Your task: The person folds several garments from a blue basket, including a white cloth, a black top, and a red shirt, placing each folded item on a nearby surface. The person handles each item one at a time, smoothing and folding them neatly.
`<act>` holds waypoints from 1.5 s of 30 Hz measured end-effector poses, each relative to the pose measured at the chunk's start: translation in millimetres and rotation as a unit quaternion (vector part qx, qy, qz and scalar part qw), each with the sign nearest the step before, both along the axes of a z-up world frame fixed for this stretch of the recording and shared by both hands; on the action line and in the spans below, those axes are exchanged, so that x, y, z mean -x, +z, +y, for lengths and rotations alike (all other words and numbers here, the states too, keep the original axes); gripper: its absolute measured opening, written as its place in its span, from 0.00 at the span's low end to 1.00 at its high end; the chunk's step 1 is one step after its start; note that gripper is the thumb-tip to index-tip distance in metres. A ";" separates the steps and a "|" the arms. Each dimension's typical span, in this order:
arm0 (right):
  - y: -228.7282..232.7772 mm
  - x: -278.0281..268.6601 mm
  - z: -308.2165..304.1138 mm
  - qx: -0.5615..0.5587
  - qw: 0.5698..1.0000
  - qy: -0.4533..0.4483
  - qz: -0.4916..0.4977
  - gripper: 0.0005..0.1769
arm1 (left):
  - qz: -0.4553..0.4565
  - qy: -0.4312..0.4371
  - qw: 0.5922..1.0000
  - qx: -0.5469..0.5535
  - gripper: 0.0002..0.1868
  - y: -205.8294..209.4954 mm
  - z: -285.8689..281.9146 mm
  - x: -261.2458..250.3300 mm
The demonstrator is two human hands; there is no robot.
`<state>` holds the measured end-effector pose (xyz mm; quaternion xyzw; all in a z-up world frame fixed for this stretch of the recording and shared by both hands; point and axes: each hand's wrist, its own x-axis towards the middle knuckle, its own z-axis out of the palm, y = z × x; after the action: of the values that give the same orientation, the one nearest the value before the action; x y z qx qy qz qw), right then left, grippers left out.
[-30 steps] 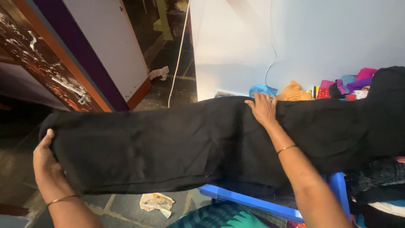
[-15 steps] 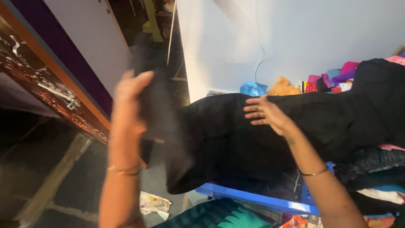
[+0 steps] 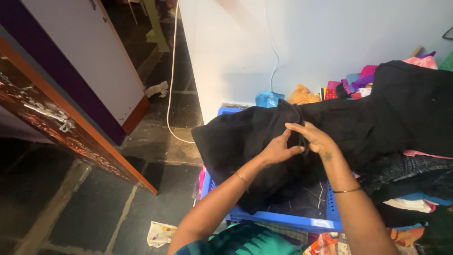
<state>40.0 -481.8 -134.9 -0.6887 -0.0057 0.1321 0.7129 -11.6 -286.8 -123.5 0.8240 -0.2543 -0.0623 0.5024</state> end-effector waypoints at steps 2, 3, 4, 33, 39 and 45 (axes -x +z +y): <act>-4.4 -3.4 6.5 -0.004 1.000 -0.020 -0.009 0.20 | -0.046 -0.005 0.999 -0.019 0.46 -4.2 7.3 1.4; -4.6 -3.0 9.8 0.016 0.999 -0.023 -0.026 0.18 | -0.099 -0.003 0.995 0.013 0.40 -3.9 14.1 5.9; -3.7 -1.7 13.3 0.035 0.998 -0.026 -0.043 0.15 | -0.152 -0.002 0.987 0.044 0.34 -2.0 23.6 11.9; 69.2 41.5 -1.4 -0.102 0.982 -0.111 -0.113 0.22 | -0.247 0.410 0.875 0.066 0.12 102.7 211.0 40.4; 38.1 22.0 26.0 -0.038 0.991 -0.125 0.024 0.25 | -0.267 0.415 0.866 -0.082 0.24 138.9 291.2 -36.1; -11.1 6.8 55.7 0.006 1.000 0.002 0.007 0.30 | -0.028 0.389 0.872 -0.295 0.41 37.7 321.6 -42.2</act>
<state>33.2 -426.1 -146.0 -0.6921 -0.0015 0.1383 0.7085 30.7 34.8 -85.7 0.9677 0.1032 0.0897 0.2120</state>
